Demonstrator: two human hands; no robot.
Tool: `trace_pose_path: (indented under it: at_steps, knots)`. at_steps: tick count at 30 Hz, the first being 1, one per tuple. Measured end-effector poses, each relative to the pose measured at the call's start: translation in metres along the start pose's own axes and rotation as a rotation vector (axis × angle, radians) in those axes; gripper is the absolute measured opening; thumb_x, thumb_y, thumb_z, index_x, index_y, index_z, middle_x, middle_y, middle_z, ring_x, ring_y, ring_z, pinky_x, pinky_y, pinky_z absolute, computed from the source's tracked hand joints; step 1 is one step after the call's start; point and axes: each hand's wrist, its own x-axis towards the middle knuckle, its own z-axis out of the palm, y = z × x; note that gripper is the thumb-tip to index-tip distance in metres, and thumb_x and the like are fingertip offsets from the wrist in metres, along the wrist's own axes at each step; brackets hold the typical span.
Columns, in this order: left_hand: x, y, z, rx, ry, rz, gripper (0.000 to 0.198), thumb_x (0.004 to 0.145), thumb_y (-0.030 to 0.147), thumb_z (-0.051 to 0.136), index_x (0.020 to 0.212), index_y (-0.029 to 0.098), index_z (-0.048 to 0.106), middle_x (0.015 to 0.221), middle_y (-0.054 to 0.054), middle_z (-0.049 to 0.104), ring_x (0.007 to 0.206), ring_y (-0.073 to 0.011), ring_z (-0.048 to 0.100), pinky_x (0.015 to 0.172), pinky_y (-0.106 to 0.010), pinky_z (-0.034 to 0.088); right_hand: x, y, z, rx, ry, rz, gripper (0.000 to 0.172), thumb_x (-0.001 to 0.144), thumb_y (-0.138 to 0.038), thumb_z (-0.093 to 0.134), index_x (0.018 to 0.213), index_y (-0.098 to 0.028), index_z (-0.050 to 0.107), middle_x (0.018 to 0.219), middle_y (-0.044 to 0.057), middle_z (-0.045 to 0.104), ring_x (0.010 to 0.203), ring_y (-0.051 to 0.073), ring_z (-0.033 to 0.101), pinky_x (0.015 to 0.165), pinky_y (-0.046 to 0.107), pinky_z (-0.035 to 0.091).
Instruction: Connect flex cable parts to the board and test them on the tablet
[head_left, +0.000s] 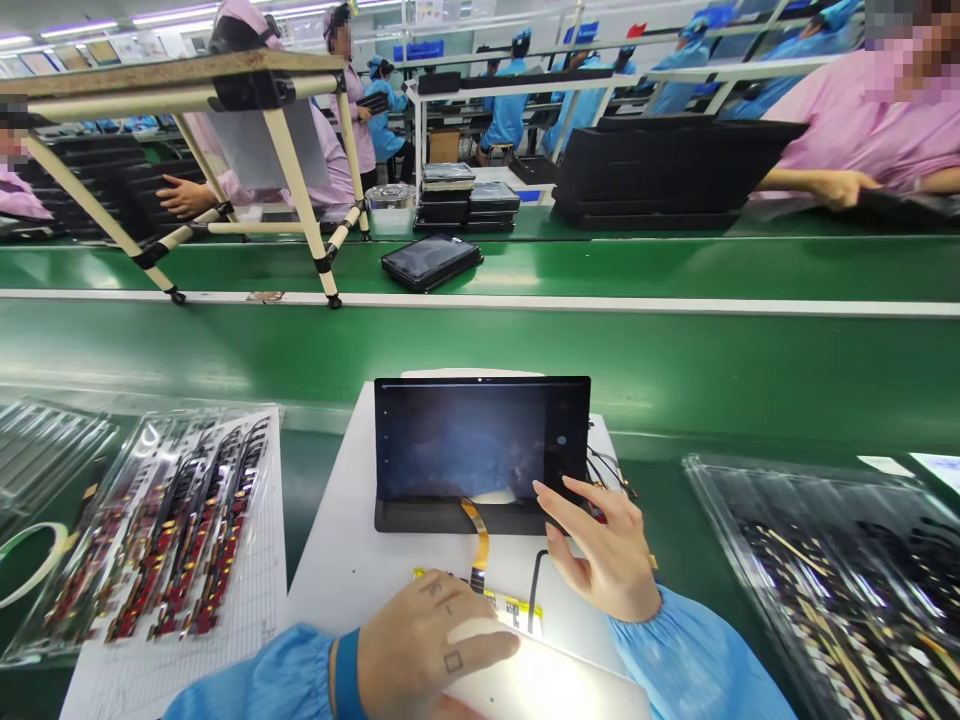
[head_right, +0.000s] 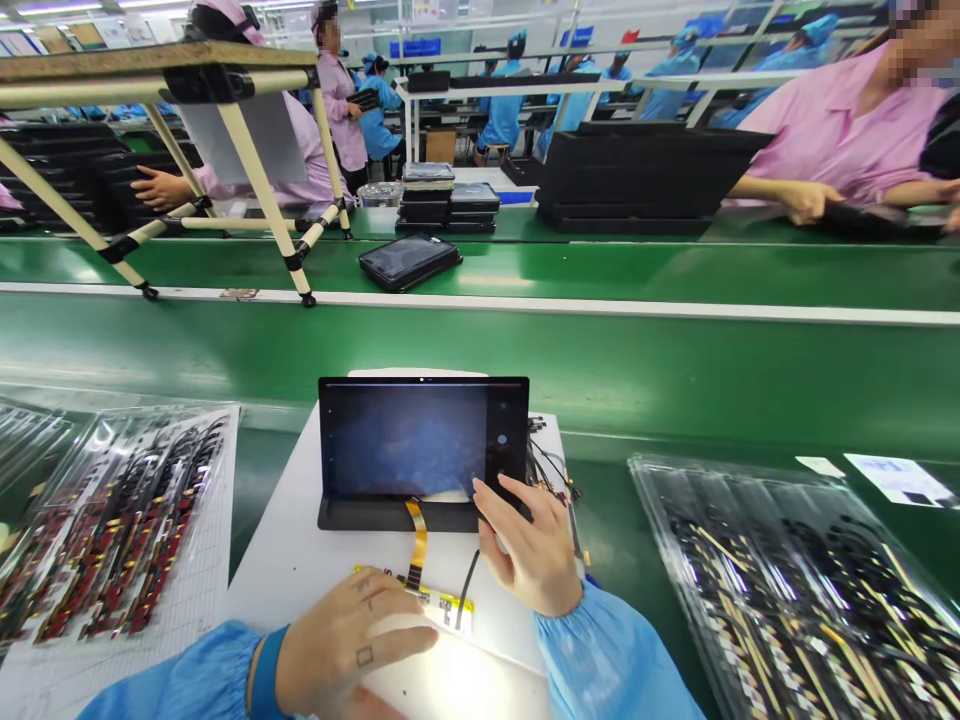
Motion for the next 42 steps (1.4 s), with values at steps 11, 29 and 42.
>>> trace_pose_path:
  at_steps: [11, 29, 42]
  knots:
    - [-0.002, -0.001, 0.003, -0.007, -0.004, 0.001, 0.046, 0.088, 0.050, 0.044, 0.119, 0.017, 0.040, 0.102, -0.009, 0.061, 0.086, -0.0202, 0.056, 0.072, -0.033, 0.044, 0.003, -0.002, 0.001, 0.026, -0.039, -0.075, 0.019, 0.081, -0.009, 0.050, 0.098, -0.016, 0.056, 0.089, 0.002, 0.068, 0.088, 0.021, 0.058, 0.073, 0.034, 0.043]
    - [-0.004, -0.001, 0.006, 0.036, -0.021, -0.010, 0.047, 0.085, 0.049, 0.047, 0.119, 0.018, 0.043, 0.102, -0.010, 0.061, 0.087, -0.0212, 0.057, 0.075, -0.034, 0.045, 0.007, -0.009, 0.002, 0.110, -0.241, -0.175, 0.025, 0.087, -0.026, 0.042, 0.104, -0.013, 0.055, 0.110, 0.004, 0.062, 0.107, 0.022, 0.050, 0.081, 0.035, 0.040]
    - [0.001, -0.002, 0.005, 0.055, 0.026, -0.002, 0.048, 0.086, 0.057, 0.042, 0.113, 0.018, 0.048, 0.099, -0.009, 0.063, 0.085, -0.0195, 0.057, 0.073, -0.032, 0.045, 0.009, -0.008, 0.002, 0.119, -0.250, -0.211, 0.027, 0.090, -0.031, 0.038, 0.094, -0.012, 0.056, 0.109, 0.006, 0.062, 0.106, 0.025, 0.048, 0.081, 0.035, 0.039]
